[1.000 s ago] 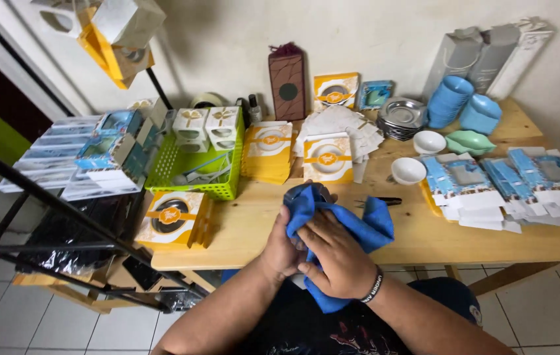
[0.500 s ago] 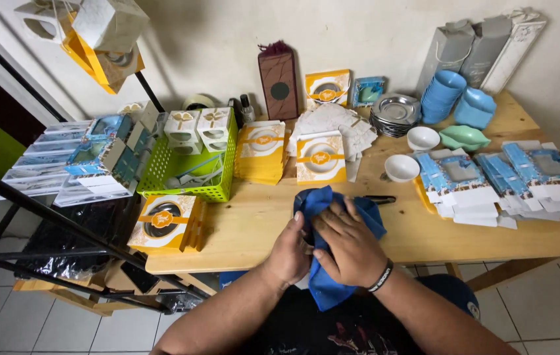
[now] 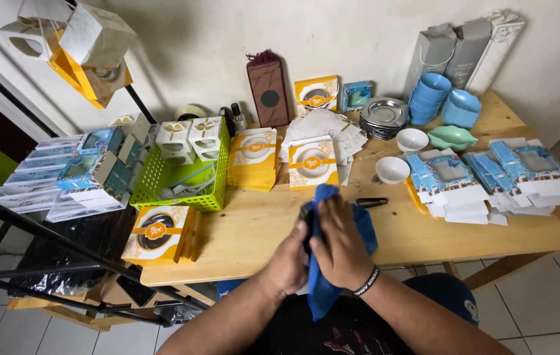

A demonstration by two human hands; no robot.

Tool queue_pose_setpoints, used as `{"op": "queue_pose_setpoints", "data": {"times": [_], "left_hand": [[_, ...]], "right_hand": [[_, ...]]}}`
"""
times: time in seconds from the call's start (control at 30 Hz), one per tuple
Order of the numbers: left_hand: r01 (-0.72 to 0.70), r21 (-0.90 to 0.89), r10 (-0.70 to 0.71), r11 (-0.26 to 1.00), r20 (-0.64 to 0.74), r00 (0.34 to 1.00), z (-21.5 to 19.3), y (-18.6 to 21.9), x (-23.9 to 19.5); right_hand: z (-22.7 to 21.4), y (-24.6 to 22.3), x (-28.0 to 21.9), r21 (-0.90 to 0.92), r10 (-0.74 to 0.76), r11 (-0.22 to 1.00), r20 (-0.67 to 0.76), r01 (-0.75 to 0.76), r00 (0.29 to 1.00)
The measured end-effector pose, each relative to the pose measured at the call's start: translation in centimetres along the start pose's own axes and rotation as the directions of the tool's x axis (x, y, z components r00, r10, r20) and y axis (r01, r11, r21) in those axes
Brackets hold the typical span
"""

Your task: Assembling and folding small cardboard gift boxes and wiping metal lids on a work table.

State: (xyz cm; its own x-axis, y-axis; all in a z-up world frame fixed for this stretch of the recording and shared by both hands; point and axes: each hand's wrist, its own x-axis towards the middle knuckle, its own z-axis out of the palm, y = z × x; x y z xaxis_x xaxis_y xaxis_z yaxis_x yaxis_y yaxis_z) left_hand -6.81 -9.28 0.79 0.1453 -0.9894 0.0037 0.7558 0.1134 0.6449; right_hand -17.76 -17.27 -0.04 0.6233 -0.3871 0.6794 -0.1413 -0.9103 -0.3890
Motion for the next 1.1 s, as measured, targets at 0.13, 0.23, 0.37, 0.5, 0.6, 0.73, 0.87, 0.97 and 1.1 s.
{"op": "queue_pose_setpoints", "data": {"times": [0.13,0.23,0.37,0.5,0.6,0.73,0.87,0.97,1.1], "left_hand": [[0.059,0.000,-0.059,0.998,-0.100,0.993,0.2,0.2,0.4],[0.069,-0.064,-0.070,0.996,-0.016,0.997,0.5,2.1,0.4],[0.049,-0.163,-0.030,0.985,0.121,0.992,-0.3,3.7,0.3],[-0.083,0.335,0.096,0.939,-0.020,0.995,-1.8,3.8,1.4],[-0.143,0.271,0.140,0.952,0.029,0.990,1.0,2.9,1.1],[-0.176,0.310,0.202,0.934,-0.053,0.978,0.4,0.9,1.5],[-0.237,0.473,0.381,0.848,-0.235,0.894,3.1,1.5,0.9],[-0.279,0.425,0.440,0.861,-0.347,0.828,3.6,1.9,1.2],[-0.336,0.416,0.490,0.845,-0.352,0.797,-0.4,2.1,3.4]], "right_hand": [[-1.9,-4.1,1.7,0.053,0.077,0.995,0.070,-0.080,0.995],[-2.8,-5.2,1.5,0.101,-0.198,0.977,0.082,0.189,0.977],[-3.0,-2.1,1.4,0.131,-0.286,0.954,0.125,0.270,0.950],[-3.6,0.2,0.3,0.401,0.089,0.916,-0.134,-0.028,0.987],[-3.6,1.6,1.1,0.569,0.425,0.767,-0.104,-0.297,0.899],[-2.6,0.7,3.1,0.512,0.735,0.603,-0.056,-0.612,0.676],[-2.3,0.4,3.4,0.430,0.616,0.762,-0.249,-0.484,0.748],[-1.6,1.4,2.5,0.456,0.651,0.732,-0.250,-0.506,0.717],[-2.6,1.9,2.7,0.490,0.633,0.747,-0.316,-0.449,0.707]]}}
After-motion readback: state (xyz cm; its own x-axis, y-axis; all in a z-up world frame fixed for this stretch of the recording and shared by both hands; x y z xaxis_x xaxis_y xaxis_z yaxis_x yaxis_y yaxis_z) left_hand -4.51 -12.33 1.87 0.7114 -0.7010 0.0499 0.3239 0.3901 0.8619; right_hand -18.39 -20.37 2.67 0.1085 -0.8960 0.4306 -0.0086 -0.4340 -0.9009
